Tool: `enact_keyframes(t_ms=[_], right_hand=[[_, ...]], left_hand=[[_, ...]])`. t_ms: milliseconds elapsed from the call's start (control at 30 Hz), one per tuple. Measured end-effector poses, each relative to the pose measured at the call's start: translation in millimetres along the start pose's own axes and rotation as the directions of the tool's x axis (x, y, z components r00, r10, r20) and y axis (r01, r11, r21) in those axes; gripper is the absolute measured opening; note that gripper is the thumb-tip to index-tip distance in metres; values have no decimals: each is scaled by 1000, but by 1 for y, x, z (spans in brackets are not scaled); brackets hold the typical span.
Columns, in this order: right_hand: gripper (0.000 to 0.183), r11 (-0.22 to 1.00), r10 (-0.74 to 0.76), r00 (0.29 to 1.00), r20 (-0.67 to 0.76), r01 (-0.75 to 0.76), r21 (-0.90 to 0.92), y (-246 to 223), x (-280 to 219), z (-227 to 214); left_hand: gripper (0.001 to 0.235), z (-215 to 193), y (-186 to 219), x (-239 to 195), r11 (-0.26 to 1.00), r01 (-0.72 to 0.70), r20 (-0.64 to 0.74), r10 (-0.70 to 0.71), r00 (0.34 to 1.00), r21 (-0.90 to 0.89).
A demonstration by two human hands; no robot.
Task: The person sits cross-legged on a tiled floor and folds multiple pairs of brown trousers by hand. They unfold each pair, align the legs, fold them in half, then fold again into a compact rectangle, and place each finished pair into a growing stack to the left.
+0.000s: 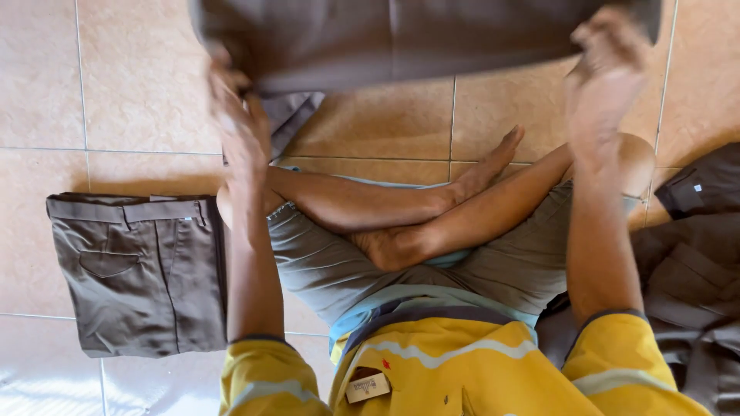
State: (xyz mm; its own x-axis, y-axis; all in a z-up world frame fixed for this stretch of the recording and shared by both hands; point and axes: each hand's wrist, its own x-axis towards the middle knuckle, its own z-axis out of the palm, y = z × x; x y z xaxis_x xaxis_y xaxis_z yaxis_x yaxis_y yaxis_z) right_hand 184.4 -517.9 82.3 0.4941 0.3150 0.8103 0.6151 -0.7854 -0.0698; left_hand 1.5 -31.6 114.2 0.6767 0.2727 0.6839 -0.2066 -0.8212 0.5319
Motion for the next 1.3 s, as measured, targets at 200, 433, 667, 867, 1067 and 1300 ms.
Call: enact_keyframes(t_ms=[200,433,667,867,1067,1300], right_hand=[[45,928,364,292,884,-188,-320,24,-134,61],[25,984,156,430,889,-141,-105,-11,-85,67],[28,933,155,326,933,-358,-30,0,-95,81],[46,807,472,415,778,-559,-191,10,-114,119],[36,738,565,358,744,-623,-260,-1,-114,131],[13,582,591,241,769,-788,-200,-1,-94,118]], left_hand=[[35,51,-77,-119,810,242,557,-553,620,535],[63,144,-29,-109,873,3,579,-326,747,488],[84,118,-103,-103,678,203,611,-729,307,707],[83,104,-110,-90,670,287,598,-742,304,685],[69,119,-92,-112,808,116,435,-425,794,578],[39,134,-80,-141,950,-28,579,-166,798,311]])
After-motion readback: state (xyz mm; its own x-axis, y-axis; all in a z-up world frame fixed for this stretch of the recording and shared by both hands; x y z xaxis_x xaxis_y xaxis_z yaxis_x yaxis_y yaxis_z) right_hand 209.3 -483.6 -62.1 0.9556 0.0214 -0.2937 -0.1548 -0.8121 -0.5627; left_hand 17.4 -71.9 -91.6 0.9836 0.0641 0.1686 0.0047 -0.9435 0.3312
